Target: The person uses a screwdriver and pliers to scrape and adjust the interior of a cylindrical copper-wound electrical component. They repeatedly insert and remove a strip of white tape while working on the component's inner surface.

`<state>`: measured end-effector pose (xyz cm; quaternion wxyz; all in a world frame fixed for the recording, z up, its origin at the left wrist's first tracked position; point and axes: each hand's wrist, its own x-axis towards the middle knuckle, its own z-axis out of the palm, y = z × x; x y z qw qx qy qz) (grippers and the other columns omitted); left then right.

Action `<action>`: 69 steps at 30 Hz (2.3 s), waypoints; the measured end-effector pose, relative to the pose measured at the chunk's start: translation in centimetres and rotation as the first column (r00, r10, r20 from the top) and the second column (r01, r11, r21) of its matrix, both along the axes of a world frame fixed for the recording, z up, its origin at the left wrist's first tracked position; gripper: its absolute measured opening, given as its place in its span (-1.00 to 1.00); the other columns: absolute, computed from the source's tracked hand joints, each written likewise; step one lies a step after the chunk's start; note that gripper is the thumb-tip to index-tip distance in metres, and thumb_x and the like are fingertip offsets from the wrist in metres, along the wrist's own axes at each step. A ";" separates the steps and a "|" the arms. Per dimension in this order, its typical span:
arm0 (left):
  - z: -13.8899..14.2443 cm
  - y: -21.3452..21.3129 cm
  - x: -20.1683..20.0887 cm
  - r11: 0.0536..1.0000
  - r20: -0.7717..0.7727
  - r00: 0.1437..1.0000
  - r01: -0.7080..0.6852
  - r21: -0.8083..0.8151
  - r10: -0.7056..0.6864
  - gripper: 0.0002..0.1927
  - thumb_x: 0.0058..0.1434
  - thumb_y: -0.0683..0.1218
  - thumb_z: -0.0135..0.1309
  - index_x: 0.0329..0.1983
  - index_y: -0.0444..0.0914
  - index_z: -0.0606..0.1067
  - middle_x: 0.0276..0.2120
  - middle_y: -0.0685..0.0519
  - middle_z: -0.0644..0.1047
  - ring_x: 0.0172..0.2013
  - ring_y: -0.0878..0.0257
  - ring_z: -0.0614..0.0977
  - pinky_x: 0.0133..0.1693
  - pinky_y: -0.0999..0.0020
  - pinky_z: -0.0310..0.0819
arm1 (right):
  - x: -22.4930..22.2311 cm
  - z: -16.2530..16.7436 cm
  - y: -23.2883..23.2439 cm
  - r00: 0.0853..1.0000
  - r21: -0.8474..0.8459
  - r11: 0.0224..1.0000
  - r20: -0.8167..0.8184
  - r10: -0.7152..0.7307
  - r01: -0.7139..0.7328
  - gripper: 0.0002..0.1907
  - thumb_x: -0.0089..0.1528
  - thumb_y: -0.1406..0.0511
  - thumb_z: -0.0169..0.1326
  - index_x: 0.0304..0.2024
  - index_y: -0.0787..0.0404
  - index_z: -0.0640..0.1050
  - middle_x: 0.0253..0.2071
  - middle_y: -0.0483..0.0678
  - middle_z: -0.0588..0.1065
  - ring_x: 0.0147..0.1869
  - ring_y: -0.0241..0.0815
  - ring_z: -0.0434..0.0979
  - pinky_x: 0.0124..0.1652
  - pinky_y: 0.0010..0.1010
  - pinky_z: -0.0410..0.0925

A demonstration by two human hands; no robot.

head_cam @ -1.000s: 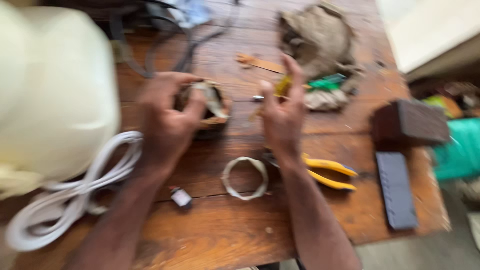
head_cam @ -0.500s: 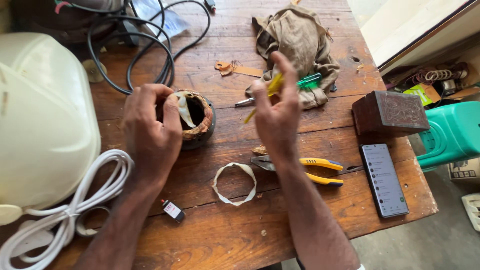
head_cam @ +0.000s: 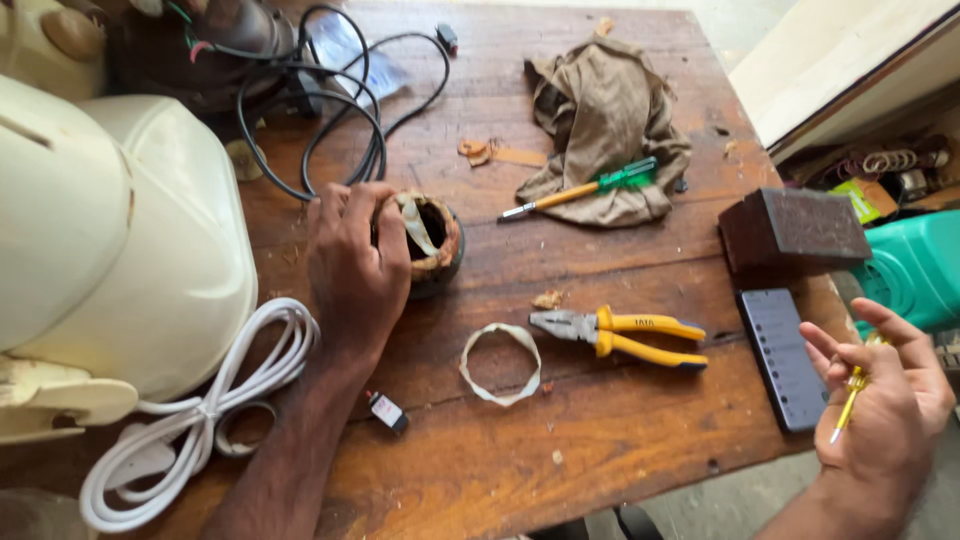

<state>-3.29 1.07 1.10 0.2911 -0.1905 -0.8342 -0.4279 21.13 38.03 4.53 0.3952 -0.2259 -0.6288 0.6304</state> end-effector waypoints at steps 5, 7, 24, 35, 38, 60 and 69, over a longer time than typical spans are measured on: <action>0.0 -0.1 0.0 1.000 0.023 1.000 -0.001 -0.003 0.001 -0.85 0.40 -0.16 -0.01 -0.14 -0.33 0.54 -0.28 -0.06 0.46 -0.16 0.07 0.49 -0.13 0.08 0.42 | 3.4 -1.5 1.7 0.953 0.024 0.991 0.271 -0.134 0.133 -0.64 0.27 0.52 -0.10 0.10 0.30 0.50 -0.41 -0.01 0.42 -0.13 -0.13 0.65 -0.03 -0.43 0.57; -0.1 -0.1 0.0 1.000 0.032 0.999 -0.002 0.004 0.001 -0.85 0.39 -0.17 -0.02 -0.15 -0.33 0.54 -0.28 -0.07 0.46 -0.16 0.08 0.49 -0.13 0.09 0.42 | 3.7 -1.4 1.7 0.950 0.087 0.989 0.281 -0.136 0.116 -0.61 0.29 0.55 -0.09 0.17 0.35 0.49 -0.27 0.02 0.51 -0.10 -0.15 0.58 -0.11 -0.47 0.42; 1.5 -0.9 -0.7 0.998 0.106 0.993 0.037 0.051 -0.042 -0.77 0.24 -0.07 0.13 -0.11 -0.27 0.57 -0.32 -0.04 0.48 -0.22 0.08 0.52 -0.20 0.13 0.47 | -13.8 4.8 -14.7 0.870 0.455 0.771 0.422 0.255 -0.447 -0.67 0.33 0.36 0.11 0.15 0.21 0.55 -0.36 -0.07 0.57 -0.45 -0.42 0.44 -0.61 -0.56 0.28; 1.6 -0.7 -1.5 0.997 0.181 0.982 0.043 0.065 -0.054 -0.78 0.31 -0.06 0.10 -0.10 -0.26 0.63 -0.38 0.01 0.50 -0.28 0.16 0.56 -0.25 0.20 0.51 | -22.4 -1.7 -18.6 0.946 0.843 0.431 0.275 0.170 -0.322 -0.72 0.35 0.27 0.16 0.09 0.21 0.61 -0.41 0.00 0.59 -0.42 -0.28 0.59 -0.46 -0.46 0.48; 1.4 -0.7 -1.7 0.995 0.160 0.986 0.032 0.093 -0.047 -0.77 0.33 -0.05 0.10 -0.11 -0.29 0.64 -0.35 -0.02 0.57 -0.26 0.16 0.61 -0.20 0.22 0.54 | -21.9 -2.6 -18.7 0.950 0.855 0.416 0.259 0.172 -0.309 -0.70 0.32 0.26 0.15 0.08 0.21 0.61 -0.42 0.00 0.58 -0.40 -0.28 0.58 -0.41 -0.39 0.47; -0.1 -0.5 -1.7 0.931 0.212 0.976 -0.040 0.363 -0.040 -0.78 0.32 -0.06 0.08 -0.11 -0.27 0.62 -0.19 -0.04 0.66 -0.10 0.14 0.66 0.00 0.19 0.53 | -20.0 -4.3 -20.4 0.848 0.776 0.604 -0.188 0.496 -0.181 -0.71 0.56 0.35 -0.09 0.21 0.23 0.11 -0.23 0.09 0.52 -0.43 -0.37 0.49 -0.56 -0.69 0.28; -0.6 -1.2 -3.0 0.822 0.328 0.920 -0.013 0.570 -0.213 -0.69 0.42 0.04 -0.08 -0.21 -0.26 0.55 -0.33 0.00 0.65 -0.40 0.26 0.68 -0.34 0.29 0.68 | -20.2 -4.8 -20.8 0.827 0.776 0.595 -0.186 0.531 -0.208 -0.70 0.52 0.37 -0.05 0.18 0.23 0.15 -0.13 0.14 0.52 -0.28 -0.31 0.60 -0.54 -0.72 0.33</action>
